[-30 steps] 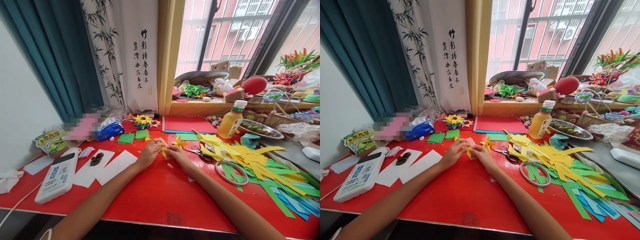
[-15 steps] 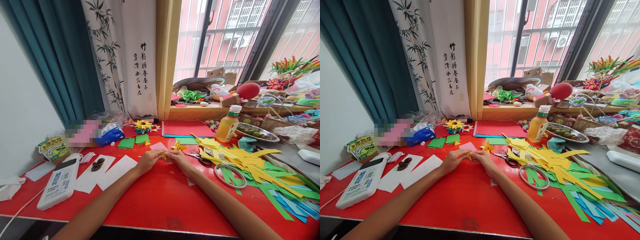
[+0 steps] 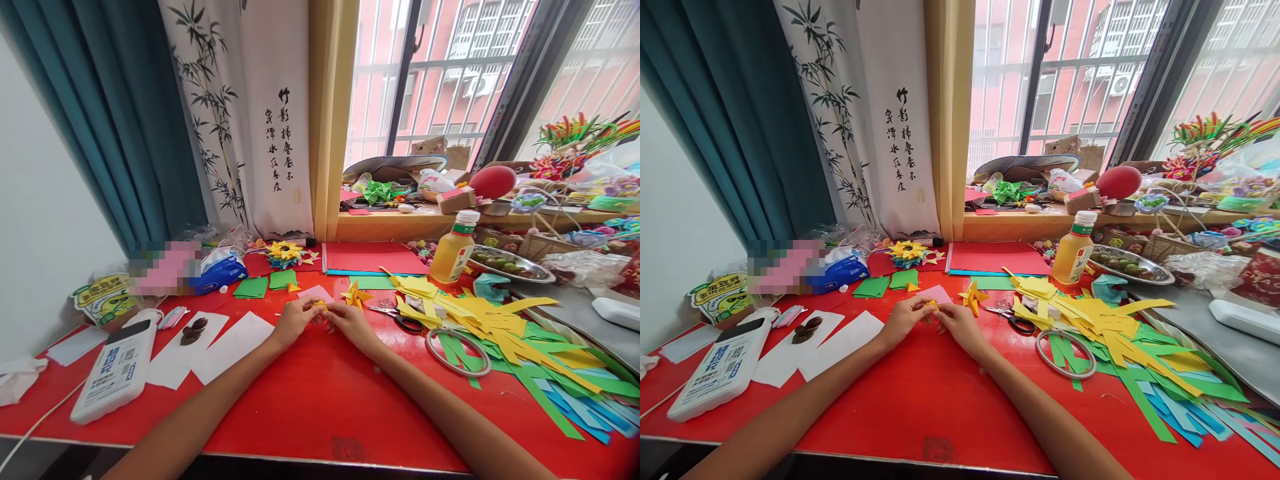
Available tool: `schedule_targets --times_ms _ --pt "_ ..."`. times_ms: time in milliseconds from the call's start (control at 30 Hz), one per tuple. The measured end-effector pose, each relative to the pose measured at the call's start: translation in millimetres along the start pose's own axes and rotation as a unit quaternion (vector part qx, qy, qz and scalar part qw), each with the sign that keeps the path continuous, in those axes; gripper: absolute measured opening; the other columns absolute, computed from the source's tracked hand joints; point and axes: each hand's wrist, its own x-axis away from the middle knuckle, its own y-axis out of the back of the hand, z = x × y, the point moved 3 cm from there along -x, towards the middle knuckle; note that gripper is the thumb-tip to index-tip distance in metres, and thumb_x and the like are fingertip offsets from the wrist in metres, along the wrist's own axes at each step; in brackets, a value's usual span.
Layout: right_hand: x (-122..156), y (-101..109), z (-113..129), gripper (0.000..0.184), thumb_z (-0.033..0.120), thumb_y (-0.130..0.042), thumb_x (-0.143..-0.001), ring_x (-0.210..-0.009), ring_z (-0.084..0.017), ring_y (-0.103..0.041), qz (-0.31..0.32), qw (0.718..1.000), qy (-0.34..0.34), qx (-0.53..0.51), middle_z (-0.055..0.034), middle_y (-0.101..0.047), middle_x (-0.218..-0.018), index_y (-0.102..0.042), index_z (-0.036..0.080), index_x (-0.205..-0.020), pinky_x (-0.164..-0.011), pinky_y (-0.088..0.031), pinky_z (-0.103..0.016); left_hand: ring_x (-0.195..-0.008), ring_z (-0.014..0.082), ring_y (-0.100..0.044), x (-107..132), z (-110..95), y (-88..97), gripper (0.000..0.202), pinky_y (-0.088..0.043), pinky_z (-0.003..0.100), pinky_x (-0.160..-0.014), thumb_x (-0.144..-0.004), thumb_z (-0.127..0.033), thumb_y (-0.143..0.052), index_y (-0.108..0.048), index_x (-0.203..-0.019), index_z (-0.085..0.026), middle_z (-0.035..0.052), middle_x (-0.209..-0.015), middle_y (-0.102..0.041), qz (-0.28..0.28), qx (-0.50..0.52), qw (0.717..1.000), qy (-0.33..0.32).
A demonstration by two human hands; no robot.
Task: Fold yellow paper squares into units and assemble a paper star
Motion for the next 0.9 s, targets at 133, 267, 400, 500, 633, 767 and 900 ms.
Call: schedule_targets --times_ms 133,267,400,500,633,767,900 --pt "-2 1 -2 0.027 0.042 -0.053 -0.07 -0.053 -0.013 -0.053 0.012 0.998 -0.026 -0.048 -0.0001 -0.057 -0.059 -0.062 0.017 -0.072 -0.055 -0.043 -0.025 -0.056 0.0102 -0.05 0 -4 1.6 0.029 -0.042 0.022 -0.057 -0.077 -0.037 -0.045 -0.059 -0.094 -0.019 0.0004 -0.075 -0.06 0.003 -0.089 0.996 -0.024" --pt "-4 4 -5 0.028 0.042 -0.056 -0.068 -0.054 -0.011 -0.052 0.009 0.992 -0.053 -0.118 -0.0003 -0.057 -0.062 -0.063 0.016 -0.071 -0.056 -0.042 -0.024 -0.062 0.0116 -0.051 -1 -3 2.4 0.032 -0.042 0.023 -0.06 -0.077 -0.032 -0.043 -0.056 -0.104 -0.02 0.0027 -0.088 -0.06 0.005 -0.125 0.991 -0.038" --pt "-4 9 -11 0.025 0.04 -0.059 -0.066 -0.057 -0.011 -0.052 -0.023 0.981 -0.087 -0.173 -0.0018 -0.059 -0.066 -0.064 0.016 -0.072 -0.059 -0.042 -0.024 -0.066 0.0132 -0.051 -2 -2 1.1 0.036 -0.042 0.025 -0.065 -0.077 -0.027 -0.044 -0.051 -0.112 -0.02 0.0042 -0.089 -0.059 0.02 -0.12 0.991 -0.053" --pt "-4 10 -12 0.022 0.037 -0.062 -0.065 -0.062 -0.012 -0.053 -0.022 0.972 -0.097 -0.214 -0.0025 -0.061 -0.071 -0.066 0.018 -0.074 -0.064 -0.043 -0.025 -0.063 0.0126 -0.05 -1 -4 0.1 0.031 -0.041 0.025 -0.065 -0.078 -0.026 -0.041 -0.053 -0.106 -0.019 0.003 -0.081 -0.058 0.02 -0.117 0.991 -0.055" --pt "-3 6 -12 0.022 0.035 -0.064 -0.062 -0.063 -0.012 -0.054 -0.016 0.965 -0.101 -0.24 -0.0032 -0.061 -0.072 -0.066 0.016 -0.074 -0.067 -0.043 -0.026 -0.061 0.012 -0.048 1 -8 0.0 0.024 -0.038 0.023 -0.061 -0.08 -0.024 -0.036 -0.058 -0.088 -0.018 0.0011 -0.074 -0.056 -0.008 -0.153 0.986 -0.062" --pt "-2 1 -10 0.024 0.038 -0.062 -0.064 -0.059 -0.012 -0.053 -0.022 0.975 -0.088 -0.201 -0.0019 -0.06 -0.067 -0.065 0.016 -0.073 -0.063 -0.043 -0.026 -0.069 0.0136 -0.05 2 -9 0.2 0.023 -0.037 0.023 -0.064 -0.081 -0.022 -0.034 -0.057 -0.081 -0.018 0.0012 -0.076 -0.057 -0.031 -0.183 0.98 -0.075" --pt "-1 -2 -6 0.022 0.038 -0.061 -0.064 -0.055 -0.011 -0.051 -0.025 0.985 -0.072 -0.158 0.0001 -0.057 -0.062 -0.064 0.016 -0.068 -0.059 -0.042 -0.025 -0.067 0.0138 -0.049 3 -10 0.8 0.023 -0.036 0.024 -0.063 -0.081 -0.021 -0.034 -0.056 -0.076 -0.018 0.0011 -0.073 -0.057 -0.044 -0.218 0.971 -0.081"
